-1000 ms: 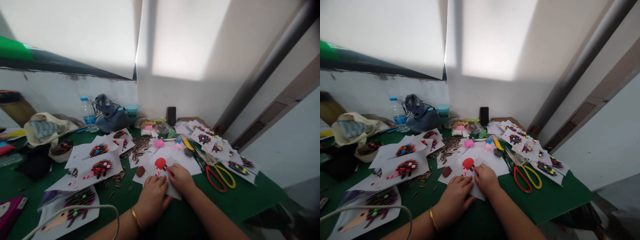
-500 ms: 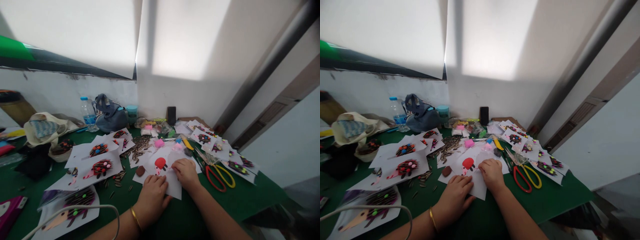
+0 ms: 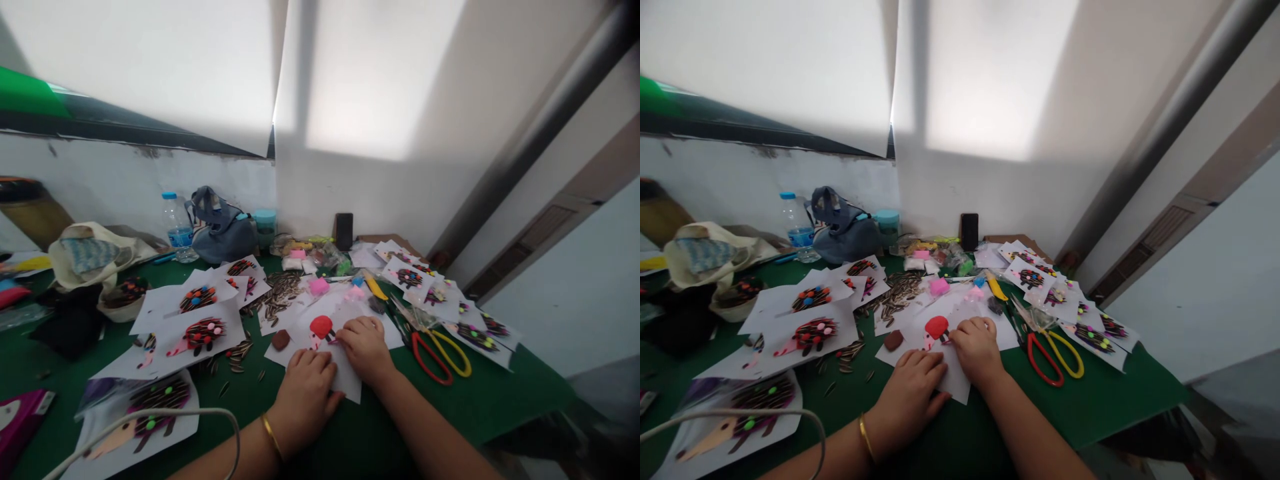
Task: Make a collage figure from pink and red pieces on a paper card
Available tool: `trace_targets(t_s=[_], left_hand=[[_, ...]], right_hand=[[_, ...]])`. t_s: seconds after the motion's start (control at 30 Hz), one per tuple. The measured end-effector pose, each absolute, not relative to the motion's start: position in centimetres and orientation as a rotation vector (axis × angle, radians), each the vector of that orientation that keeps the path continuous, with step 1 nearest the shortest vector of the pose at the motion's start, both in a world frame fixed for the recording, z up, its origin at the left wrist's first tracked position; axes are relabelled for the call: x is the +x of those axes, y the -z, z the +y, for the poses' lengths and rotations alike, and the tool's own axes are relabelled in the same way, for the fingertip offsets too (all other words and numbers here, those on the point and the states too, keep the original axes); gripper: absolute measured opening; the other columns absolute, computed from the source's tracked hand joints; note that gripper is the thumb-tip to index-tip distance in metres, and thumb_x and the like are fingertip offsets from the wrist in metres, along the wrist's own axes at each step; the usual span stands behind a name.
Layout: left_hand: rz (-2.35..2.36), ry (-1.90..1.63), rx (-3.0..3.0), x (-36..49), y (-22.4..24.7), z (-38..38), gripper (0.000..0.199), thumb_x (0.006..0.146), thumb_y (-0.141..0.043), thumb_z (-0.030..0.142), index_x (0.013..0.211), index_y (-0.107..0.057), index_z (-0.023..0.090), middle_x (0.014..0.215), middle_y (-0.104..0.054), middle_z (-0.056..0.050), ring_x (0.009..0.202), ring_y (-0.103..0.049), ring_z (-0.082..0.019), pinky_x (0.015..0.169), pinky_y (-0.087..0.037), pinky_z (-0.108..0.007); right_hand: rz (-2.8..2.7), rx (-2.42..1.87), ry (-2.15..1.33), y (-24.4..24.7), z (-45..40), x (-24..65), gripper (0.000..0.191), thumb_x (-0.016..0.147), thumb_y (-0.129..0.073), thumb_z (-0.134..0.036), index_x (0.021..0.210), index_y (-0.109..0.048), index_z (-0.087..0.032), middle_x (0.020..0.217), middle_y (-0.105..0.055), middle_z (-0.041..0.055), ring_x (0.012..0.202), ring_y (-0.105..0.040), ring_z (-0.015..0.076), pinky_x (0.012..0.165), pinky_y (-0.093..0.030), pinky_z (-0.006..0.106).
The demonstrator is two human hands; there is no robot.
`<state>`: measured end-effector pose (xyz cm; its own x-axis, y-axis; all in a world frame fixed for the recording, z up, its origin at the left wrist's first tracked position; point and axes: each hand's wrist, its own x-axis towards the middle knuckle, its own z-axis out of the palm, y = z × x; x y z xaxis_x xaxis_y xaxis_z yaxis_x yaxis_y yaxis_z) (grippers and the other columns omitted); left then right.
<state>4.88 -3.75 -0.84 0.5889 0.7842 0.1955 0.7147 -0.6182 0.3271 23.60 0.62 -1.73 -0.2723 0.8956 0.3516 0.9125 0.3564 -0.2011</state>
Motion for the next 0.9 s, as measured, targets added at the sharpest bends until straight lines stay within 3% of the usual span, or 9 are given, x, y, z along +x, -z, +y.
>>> trace_targets(t_s=[0.5, 0.67, 0.9], left_hand=[[1.234, -0.489, 2.607, 4.9, 1.0, -3.8, 0.043, 0.083, -0.066, 0.040, 0.122, -0.058, 0.024, 0.125, -0.060, -0.006, 0.114, -0.050, -0.027, 0.104, -0.033, -0.045], [1.237, -0.482, 2.618, 4.8, 1.1, -3.7, 0.035, 0.083, -0.066, 0.041, 0.112, -0.062, 0.023, 0.125, -0.060, -0.005, 0.114, -0.051, -0.027, 0.104, -0.034, -0.045], [1.246, -0.493, 2.620, 4.8, 1.5, -3.7, 0.044, 0.083, -0.065, 0.042, 0.121, -0.059, 0.023, 0.123, -0.061, -0.006, 0.114, -0.051, -0.028, 0.105, -0.034, -0.045]], right_hand=[[-2.144, -1.492, 0.073, 3.2, 0.0, 22.6, 0.013, 0.084, -0.060, -0.022, 0.078, -0.072, -0.022, 0.072, -0.070, 0.0020, 0.075, -0.059, 0.0161, 0.086, -0.024, 0.035], [-2.112, -1.416, 0.033, 3.1, -0.1, 23.1, 0.018, 0.089, -0.055, -0.022, 0.094, -0.072, -0.021, 0.079, -0.073, 0.0029, 0.074, -0.061, 0.0152, 0.081, -0.027, 0.033], [-2.261, -1.379, 0.000, 3.3, -0.2, 22.9, 0.023, 0.090, -0.056, -0.024, 0.105, -0.072, -0.029, 0.079, -0.074, 0.0008, 0.076, -0.063, 0.0155, 0.082, -0.025, 0.034]])
